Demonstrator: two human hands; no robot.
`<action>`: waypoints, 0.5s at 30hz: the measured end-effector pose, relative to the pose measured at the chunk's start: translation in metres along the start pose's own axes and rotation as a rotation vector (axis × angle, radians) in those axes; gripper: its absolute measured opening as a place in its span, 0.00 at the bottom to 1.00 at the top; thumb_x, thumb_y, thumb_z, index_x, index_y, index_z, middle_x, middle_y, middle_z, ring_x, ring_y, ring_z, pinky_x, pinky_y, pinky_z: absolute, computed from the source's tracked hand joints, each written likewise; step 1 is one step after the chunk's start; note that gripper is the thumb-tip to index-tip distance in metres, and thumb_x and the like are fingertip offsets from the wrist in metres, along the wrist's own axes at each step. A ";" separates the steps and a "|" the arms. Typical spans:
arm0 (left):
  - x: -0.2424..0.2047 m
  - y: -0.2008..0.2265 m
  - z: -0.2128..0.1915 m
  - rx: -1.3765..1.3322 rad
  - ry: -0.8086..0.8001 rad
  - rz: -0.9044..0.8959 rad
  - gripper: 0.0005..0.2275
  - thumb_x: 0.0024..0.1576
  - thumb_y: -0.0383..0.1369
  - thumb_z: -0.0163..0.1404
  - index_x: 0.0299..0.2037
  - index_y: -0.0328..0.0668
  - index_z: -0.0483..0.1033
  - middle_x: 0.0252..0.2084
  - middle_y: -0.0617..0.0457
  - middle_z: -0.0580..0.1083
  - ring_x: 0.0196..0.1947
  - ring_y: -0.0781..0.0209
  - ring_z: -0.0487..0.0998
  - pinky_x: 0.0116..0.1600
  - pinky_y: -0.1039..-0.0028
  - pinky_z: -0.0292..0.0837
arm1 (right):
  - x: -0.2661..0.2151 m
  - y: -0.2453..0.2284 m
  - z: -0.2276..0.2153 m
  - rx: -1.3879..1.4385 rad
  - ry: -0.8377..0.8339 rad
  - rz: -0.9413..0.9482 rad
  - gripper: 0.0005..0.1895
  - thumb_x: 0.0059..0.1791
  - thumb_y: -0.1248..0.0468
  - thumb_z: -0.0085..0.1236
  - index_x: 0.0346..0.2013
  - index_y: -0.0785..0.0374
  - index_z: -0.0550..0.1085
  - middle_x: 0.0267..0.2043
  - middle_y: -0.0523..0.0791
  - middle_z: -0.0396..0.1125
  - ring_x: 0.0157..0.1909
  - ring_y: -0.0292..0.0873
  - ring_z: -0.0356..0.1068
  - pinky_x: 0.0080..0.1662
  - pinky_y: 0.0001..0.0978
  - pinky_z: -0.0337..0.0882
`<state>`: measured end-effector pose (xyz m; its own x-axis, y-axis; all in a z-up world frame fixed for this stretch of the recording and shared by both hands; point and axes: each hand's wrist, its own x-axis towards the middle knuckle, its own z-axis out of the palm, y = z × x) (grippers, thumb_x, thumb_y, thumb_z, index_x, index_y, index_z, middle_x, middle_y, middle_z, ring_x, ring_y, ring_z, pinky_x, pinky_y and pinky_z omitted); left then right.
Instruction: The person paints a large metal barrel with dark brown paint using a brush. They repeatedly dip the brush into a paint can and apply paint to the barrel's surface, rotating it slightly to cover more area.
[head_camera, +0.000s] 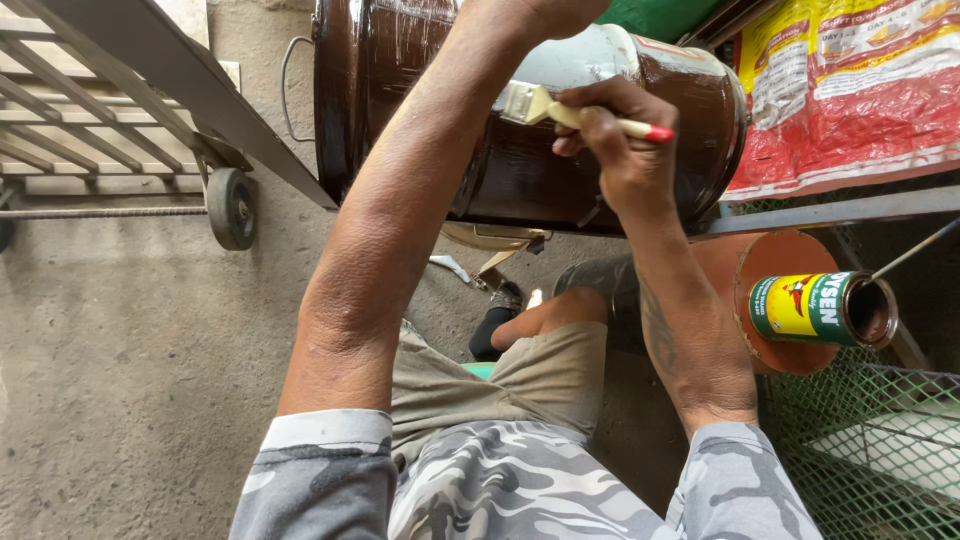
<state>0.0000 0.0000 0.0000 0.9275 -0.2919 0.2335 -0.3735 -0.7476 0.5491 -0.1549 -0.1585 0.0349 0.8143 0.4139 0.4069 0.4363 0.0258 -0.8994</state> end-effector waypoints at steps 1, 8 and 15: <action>-0.003 -0.001 -0.003 -0.005 0.002 -0.011 0.11 0.58 0.24 0.43 0.41 0.42 0.81 0.27 0.44 0.78 0.21 0.58 0.78 0.23 0.67 0.74 | -0.003 0.002 -0.007 -0.003 0.011 0.017 0.10 0.58 0.70 0.48 0.46 0.74 0.76 0.42 0.51 0.75 0.40 0.39 0.77 0.42 0.32 0.82; -0.028 0.004 -0.022 -0.043 -0.026 -0.101 0.12 0.59 0.24 0.41 0.41 0.43 0.81 0.26 0.44 0.78 0.20 0.58 0.78 0.23 0.67 0.74 | -0.020 0.004 -0.054 -0.155 -0.017 0.122 0.11 0.59 0.70 0.48 0.49 0.75 0.76 0.41 0.49 0.74 0.39 0.38 0.75 0.43 0.29 0.80; -0.047 0.003 -0.019 -0.066 0.024 -0.137 0.13 0.58 0.23 0.40 0.42 0.43 0.80 0.25 0.44 0.77 0.20 0.58 0.78 0.23 0.66 0.75 | -0.030 -0.032 -0.100 -0.519 -0.060 0.149 0.11 0.59 0.71 0.47 0.48 0.74 0.77 0.39 0.49 0.74 0.36 0.37 0.75 0.41 0.26 0.77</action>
<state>-0.0449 0.0233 0.0058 0.9696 -0.1752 0.1711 -0.2443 -0.7387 0.6282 -0.1548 -0.2626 0.0670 0.8652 0.4300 0.2580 0.4621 -0.4837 -0.7433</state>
